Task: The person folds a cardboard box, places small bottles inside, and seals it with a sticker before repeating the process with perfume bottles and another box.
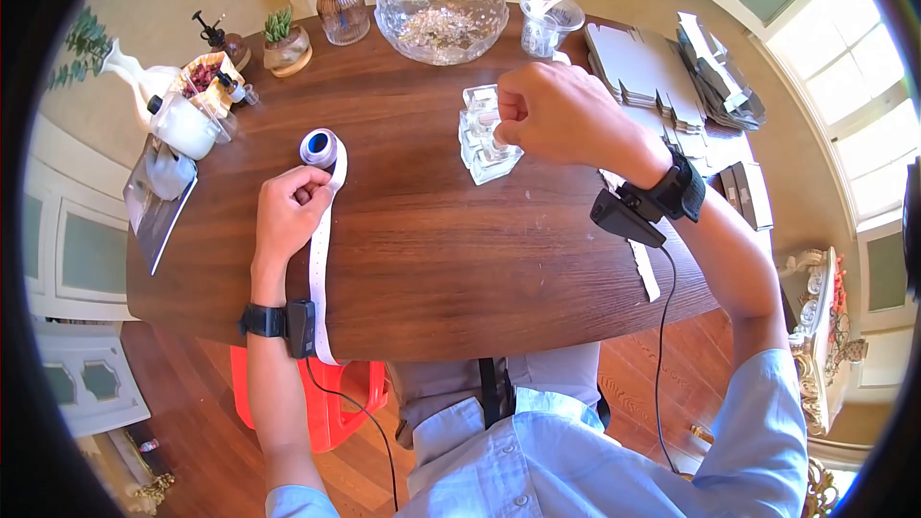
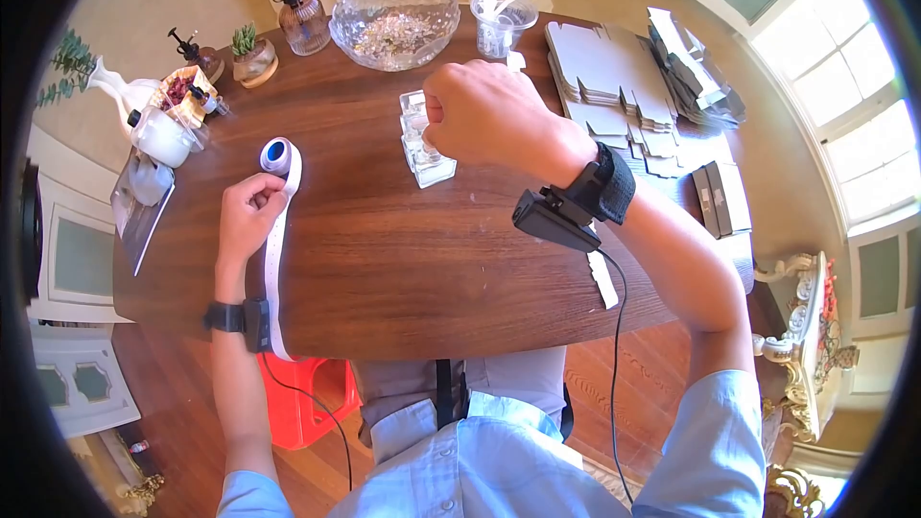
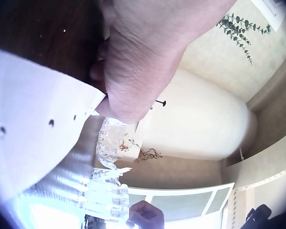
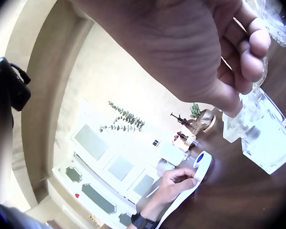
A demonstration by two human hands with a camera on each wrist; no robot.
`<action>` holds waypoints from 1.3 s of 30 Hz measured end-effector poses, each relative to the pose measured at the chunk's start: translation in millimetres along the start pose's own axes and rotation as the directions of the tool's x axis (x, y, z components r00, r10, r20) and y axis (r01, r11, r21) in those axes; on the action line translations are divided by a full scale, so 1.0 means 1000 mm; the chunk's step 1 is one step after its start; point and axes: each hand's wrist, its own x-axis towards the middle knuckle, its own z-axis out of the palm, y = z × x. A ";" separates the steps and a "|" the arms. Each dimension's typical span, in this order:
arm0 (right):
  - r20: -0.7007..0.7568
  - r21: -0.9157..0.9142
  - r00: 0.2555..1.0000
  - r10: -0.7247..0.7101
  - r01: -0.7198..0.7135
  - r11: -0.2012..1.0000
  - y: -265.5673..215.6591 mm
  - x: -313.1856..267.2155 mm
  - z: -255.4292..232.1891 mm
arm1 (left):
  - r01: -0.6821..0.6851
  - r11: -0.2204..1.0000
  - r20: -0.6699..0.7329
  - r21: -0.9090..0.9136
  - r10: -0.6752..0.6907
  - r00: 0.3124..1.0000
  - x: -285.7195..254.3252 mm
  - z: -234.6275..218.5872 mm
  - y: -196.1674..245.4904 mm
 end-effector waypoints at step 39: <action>0.125 0.701 0.962 0.242 -0.258 0.665 0.031 -0.072 0.094 | -0.135 0.990 0.185 -0.034 0.139 0.973 0.033 0.099 0.099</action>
